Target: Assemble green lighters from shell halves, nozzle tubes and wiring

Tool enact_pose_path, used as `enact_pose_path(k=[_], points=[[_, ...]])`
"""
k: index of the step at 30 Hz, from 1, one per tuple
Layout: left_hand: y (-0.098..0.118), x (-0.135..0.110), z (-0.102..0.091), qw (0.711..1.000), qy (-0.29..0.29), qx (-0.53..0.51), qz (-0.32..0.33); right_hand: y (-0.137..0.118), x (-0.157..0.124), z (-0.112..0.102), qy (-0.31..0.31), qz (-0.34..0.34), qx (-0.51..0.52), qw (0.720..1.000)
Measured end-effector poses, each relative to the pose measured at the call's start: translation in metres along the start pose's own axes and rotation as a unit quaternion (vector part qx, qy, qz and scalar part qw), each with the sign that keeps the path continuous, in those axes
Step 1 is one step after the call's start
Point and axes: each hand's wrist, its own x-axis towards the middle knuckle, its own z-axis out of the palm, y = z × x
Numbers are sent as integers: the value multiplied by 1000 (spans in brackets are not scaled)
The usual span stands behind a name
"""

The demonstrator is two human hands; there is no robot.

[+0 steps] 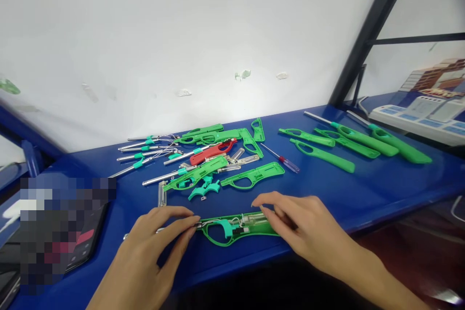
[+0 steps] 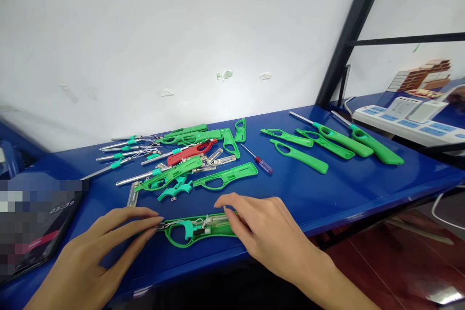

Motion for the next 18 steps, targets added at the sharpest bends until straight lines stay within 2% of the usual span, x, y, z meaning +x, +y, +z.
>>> enact_pose_path(k=[7,13,18], points=[[17,13,0,998,27,-60,0,-3,4,-7,-86,9,13,996],[12,13,2,997,30,-65,9,-3,8,-6,-57,59,28,996],[8,9,3,997,4,-73,13,0,5,-5,-33,101,105,989]])
